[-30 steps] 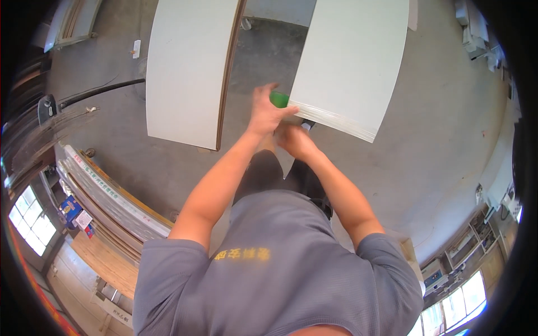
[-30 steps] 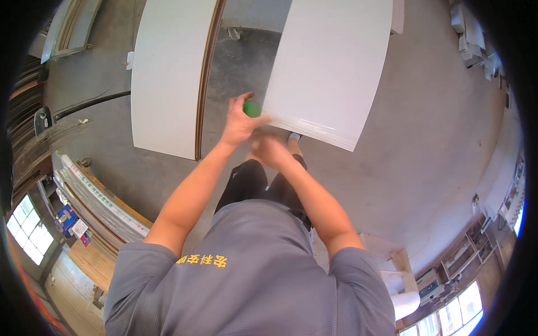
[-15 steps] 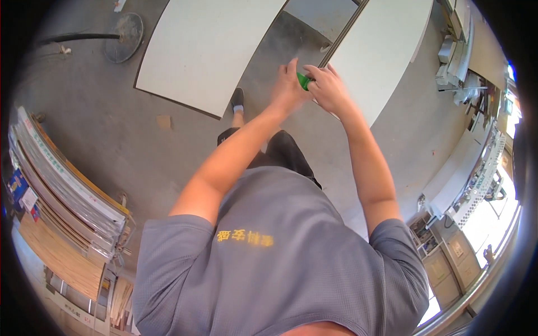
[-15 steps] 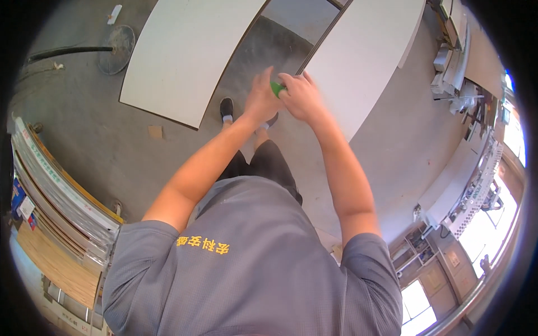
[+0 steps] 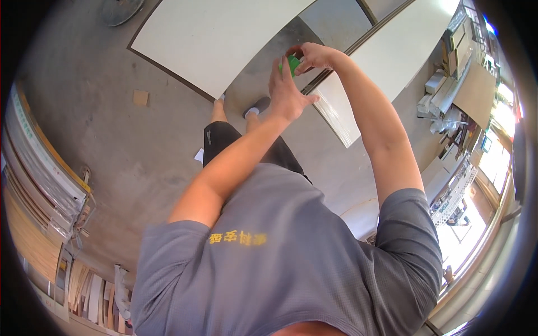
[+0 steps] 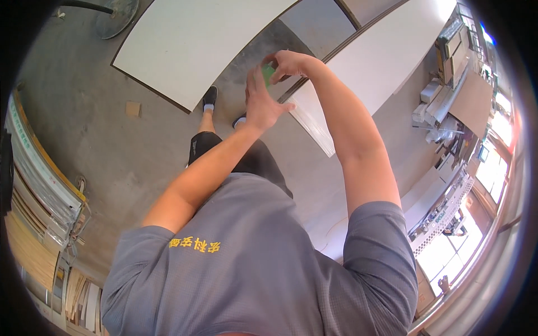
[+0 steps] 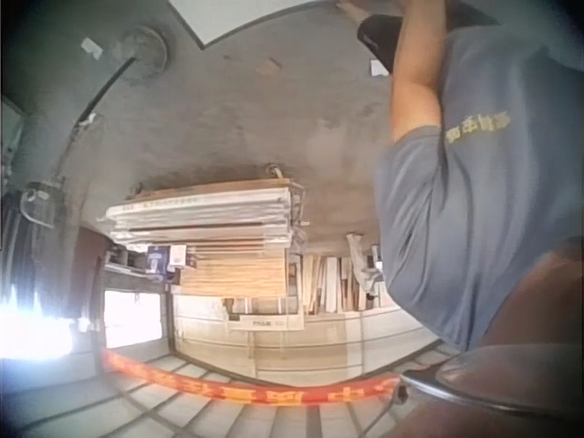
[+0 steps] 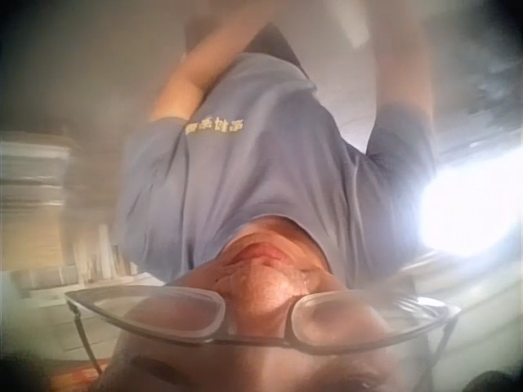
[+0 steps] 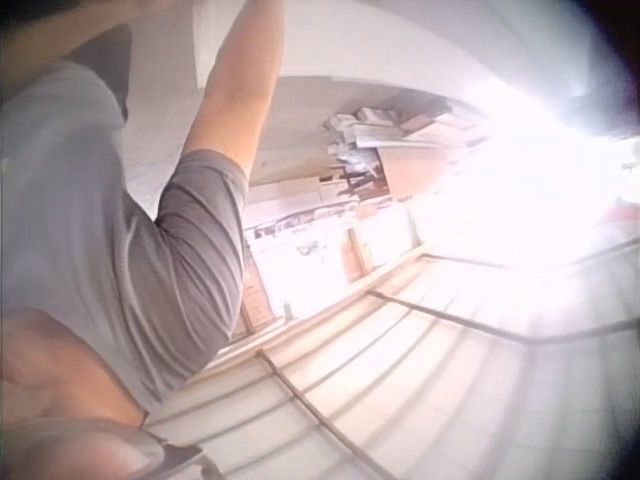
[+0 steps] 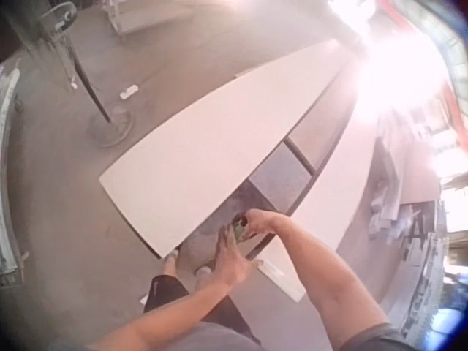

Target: The person carries long wooden boards across a workshop, places them on a table, and applies a green tape-like edging material by hand to the narrow sides of the boards.

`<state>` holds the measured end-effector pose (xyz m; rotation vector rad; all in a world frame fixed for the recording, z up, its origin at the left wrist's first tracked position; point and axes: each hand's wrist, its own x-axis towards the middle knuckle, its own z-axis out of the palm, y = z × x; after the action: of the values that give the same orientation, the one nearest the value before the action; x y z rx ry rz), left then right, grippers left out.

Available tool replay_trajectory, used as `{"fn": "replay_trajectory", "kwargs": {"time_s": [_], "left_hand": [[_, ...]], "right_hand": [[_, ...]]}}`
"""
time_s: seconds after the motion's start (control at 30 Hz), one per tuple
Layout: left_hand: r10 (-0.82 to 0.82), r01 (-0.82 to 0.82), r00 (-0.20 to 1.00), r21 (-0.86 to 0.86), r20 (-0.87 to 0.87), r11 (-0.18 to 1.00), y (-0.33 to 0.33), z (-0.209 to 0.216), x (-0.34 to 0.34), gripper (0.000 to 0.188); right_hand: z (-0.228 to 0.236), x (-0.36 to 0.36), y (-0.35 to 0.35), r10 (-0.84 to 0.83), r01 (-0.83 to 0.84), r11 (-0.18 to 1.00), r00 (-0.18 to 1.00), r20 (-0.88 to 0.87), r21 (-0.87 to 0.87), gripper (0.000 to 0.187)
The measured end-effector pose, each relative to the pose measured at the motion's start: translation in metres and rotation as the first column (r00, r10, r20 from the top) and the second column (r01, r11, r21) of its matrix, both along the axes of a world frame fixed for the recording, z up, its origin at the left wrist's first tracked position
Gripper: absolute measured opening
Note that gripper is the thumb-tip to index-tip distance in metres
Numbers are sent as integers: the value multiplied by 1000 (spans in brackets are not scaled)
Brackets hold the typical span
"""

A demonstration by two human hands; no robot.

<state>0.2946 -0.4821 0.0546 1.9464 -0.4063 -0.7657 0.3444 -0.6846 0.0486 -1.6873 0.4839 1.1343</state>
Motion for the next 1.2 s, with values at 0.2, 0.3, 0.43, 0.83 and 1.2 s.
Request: {"fn": "replay_trajectory", "kwargs": {"time_s": [0.2, 0.3, 0.43, 0.83, 1.2], "left_hand": [[168, -168, 986, -102, -16, 980, 7, 2, -11, 127], [198, -181, 974, -140, 114, 973, 4, 2, -14, 120], [84, -146, 955, -206, -285, 968, 9, -16, -15, 104], [-286, 277, 958, -196, -18, 941, 11, -11, -4, 44], [-410, 341, 877, -277, -249, 898, 2, -12, 13, 57]], "right_hand": [[24, 9, 3, 143, -131, 986, 982, 124, -101, 67], [36, -10, -8, 52, -33, 997, 964, 261, -75, 58], [81, -48, -1, -64, 84, 996, 934, 350, -43, 54], [101, -119, 90, -73, 444, 623, 853, 517, -644, 71], [152, -264, 78, -68, 601, 502, 745, 664, -623, 83]]}}
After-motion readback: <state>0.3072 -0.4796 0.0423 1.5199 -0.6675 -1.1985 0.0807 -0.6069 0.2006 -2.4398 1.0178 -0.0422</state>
